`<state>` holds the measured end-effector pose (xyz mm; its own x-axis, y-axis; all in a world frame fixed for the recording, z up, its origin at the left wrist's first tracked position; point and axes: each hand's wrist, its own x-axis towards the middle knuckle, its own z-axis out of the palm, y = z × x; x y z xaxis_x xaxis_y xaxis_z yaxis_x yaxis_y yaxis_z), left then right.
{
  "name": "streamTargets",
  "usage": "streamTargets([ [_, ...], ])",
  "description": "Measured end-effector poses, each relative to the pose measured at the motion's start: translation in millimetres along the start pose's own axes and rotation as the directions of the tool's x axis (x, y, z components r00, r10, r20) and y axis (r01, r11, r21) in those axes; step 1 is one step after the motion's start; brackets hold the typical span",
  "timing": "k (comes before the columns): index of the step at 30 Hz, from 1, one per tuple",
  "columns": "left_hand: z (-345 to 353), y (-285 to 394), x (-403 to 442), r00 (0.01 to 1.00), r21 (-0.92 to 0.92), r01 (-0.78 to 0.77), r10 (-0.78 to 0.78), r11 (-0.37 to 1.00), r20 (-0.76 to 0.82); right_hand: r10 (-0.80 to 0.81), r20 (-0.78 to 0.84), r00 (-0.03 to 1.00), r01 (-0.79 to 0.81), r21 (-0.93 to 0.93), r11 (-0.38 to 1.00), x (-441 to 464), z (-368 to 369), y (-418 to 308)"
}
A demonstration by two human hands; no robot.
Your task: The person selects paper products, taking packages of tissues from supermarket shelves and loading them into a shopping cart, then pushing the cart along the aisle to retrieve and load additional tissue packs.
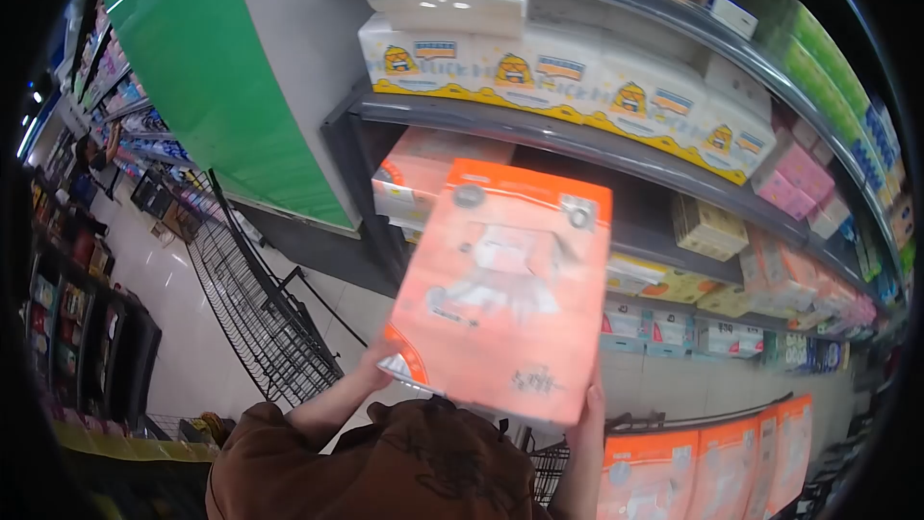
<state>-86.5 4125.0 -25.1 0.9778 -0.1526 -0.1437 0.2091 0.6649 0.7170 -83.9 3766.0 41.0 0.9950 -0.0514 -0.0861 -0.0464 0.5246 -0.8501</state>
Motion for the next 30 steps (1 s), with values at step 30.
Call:
streamTargets([
  [30,-45,129,248,0.516,0.579,-0.23,0.603,0.782,-0.608,0.095,0.172,0.981,0.018,-0.562,0.827,133,71,179],
])
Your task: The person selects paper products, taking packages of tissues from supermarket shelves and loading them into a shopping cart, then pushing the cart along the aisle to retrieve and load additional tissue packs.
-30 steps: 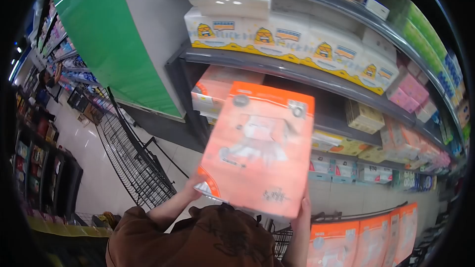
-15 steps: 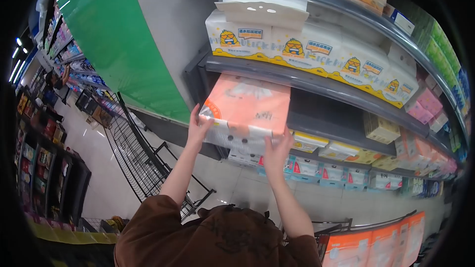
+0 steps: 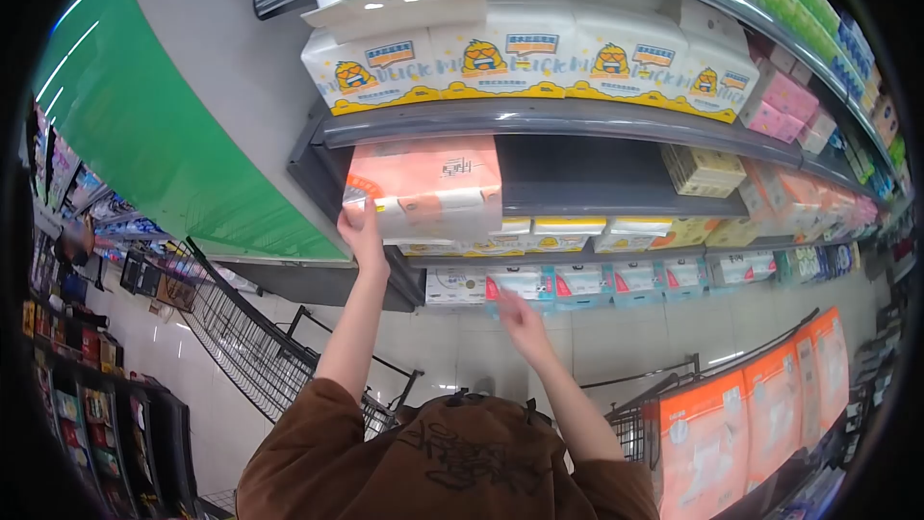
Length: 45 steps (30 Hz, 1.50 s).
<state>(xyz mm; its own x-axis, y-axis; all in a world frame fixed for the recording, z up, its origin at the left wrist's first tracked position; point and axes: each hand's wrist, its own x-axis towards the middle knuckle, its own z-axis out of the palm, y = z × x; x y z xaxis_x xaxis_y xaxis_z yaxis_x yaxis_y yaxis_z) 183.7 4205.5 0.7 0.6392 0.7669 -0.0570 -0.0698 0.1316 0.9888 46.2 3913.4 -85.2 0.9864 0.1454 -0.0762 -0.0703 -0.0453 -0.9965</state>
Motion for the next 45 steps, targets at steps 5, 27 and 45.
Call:
streamTargets([
  [5,22,11,-6,0.598,-0.252,0.718,-0.39,0.648,0.701,0.335,0.028,0.942,-0.331,0.257,0.908,-95,-26,27],
  [27,48,-8,-71,0.787,-0.106,0.456,-0.345,0.884,0.511,0.493,-0.064,0.868,-0.447,0.332,0.83,-174,-35,68],
  [45,22,-158,-215,0.549,0.143,0.384,-0.35,0.912,0.759,0.045,-0.656,0.753,0.052,0.128,0.99,-345,-175,-104],
])
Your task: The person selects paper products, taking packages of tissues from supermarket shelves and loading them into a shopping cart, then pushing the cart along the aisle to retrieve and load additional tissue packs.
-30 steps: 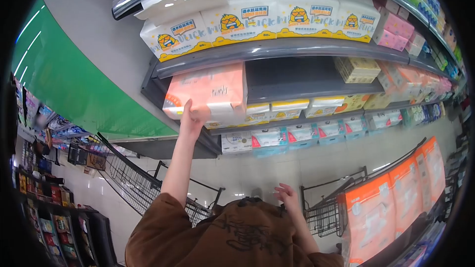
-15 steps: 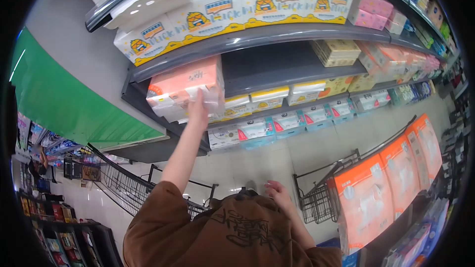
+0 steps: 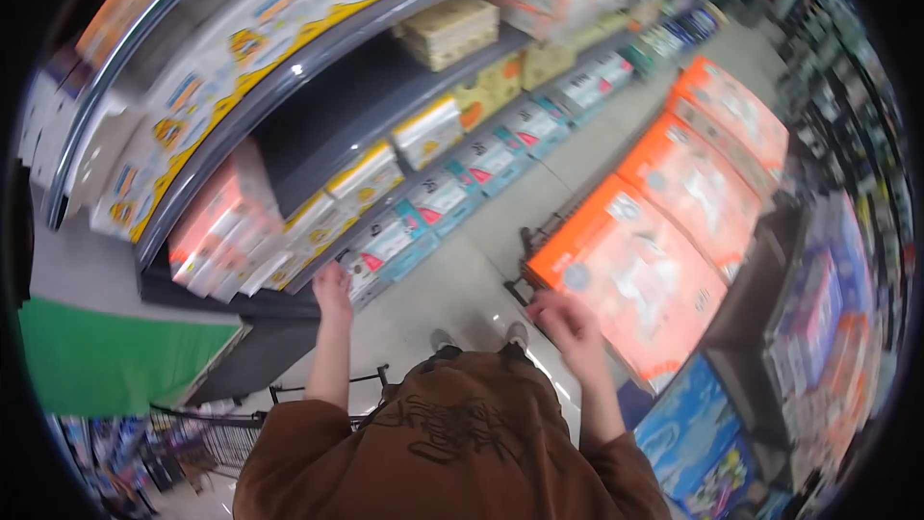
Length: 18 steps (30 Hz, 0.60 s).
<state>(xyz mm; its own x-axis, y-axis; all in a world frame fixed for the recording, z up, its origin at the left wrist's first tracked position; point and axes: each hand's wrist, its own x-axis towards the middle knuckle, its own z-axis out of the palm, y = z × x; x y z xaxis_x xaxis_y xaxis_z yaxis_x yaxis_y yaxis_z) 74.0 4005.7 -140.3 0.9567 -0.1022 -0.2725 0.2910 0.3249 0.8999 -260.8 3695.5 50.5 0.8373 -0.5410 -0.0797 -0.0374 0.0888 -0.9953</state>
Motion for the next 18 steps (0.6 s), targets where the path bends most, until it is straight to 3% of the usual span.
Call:
streamTargets([
  [1,18,-24,-28,0.995,0.032,0.095,-0.094,0.995,-0.038,-0.001,-0.179,0.984,0.001,0.001,1.0,-4,-27,0],
  [2,40,-46,-57,0.98,0.061,0.187,-0.181,0.981,-0.086,-0.139,-0.369,0.919,0.072,-0.188,0.98,-7,-61,9],
  [3,58,-64,-81,0.979,0.093,0.202,-0.2,0.975,-0.038,-0.286,-0.497,0.819,0.131,-0.322,0.937,-7,-91,12],
  [4,76,-77,-102,0.976,0.124,0.214,-0.216,0.969,0.005,-0.314,-0.655,0.687,0.073,-0.368,0.927,-10,-123,19],
  [5,97,-82,-122,0.966,0.206,0.218,-0.241,0.954,0.093,-0.3,-0.726,0.619,-0.095,-0.448,0.889,-22,-150,13],
  [6,116,-82,-139,0.948,0.283,0.21,-0.266,0.936,0.176,-0.435,-0.741,0.512,-0.101,-0.554,0.826,-29,-193,41],
  [8,143,-83,-160,0.832,0.4,0.246,-0.404,0.883,0.379,-0.387,-0.775,0.499,-0.191,-0.535,0.823,-52,-274,91],
  [10,161,-92,-168,0.713,0.508,0.243,-0.507,0.826,0.483,0.076,-0.842,0.534,-0.168,-0.017,0.986,-73,-301,108],
  [11,168,-98,-172,0.675,0.554,0.234,-0.544,0.799,0.499,0.304,-0.774,0.555,-0.168,0.253,0.953,-78,-314,116],
  [15,185,-125,-188,0.59,0.627,0.132,-0.569,0.768,0.572,0.471,-0.364,0.804,-0.12,0.676,0.727,-76,-290,96],
  [18,199,-140,-201,0.542,0.636,0.149,-0.601,0.757,0.588,0.46,-0.467,0.755,-0.037,0.671,0.741,-69,-265,74],
])
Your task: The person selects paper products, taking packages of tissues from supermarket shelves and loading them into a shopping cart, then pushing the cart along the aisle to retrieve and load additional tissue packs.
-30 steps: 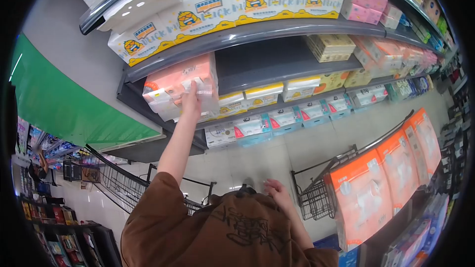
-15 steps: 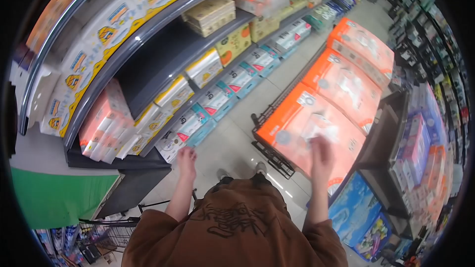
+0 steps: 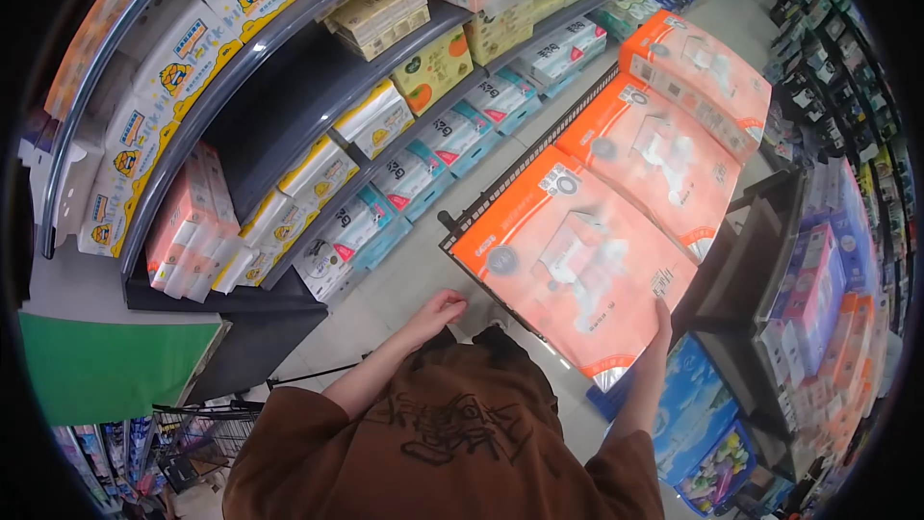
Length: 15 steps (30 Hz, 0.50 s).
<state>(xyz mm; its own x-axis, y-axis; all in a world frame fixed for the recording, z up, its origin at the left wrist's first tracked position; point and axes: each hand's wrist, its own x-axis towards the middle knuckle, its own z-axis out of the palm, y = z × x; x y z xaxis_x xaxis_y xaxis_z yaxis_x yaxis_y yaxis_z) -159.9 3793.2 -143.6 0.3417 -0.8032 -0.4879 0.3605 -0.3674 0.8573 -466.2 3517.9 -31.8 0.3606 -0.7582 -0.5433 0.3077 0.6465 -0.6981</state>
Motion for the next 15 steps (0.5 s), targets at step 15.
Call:
streamTargets([
  [15,-41,-56,20,0.997,0.237,0.008,0.012,0.971,-0.079,-0.472,-0.155,0.868,0.473,-0.037,0.881,-88,90,-41],
])
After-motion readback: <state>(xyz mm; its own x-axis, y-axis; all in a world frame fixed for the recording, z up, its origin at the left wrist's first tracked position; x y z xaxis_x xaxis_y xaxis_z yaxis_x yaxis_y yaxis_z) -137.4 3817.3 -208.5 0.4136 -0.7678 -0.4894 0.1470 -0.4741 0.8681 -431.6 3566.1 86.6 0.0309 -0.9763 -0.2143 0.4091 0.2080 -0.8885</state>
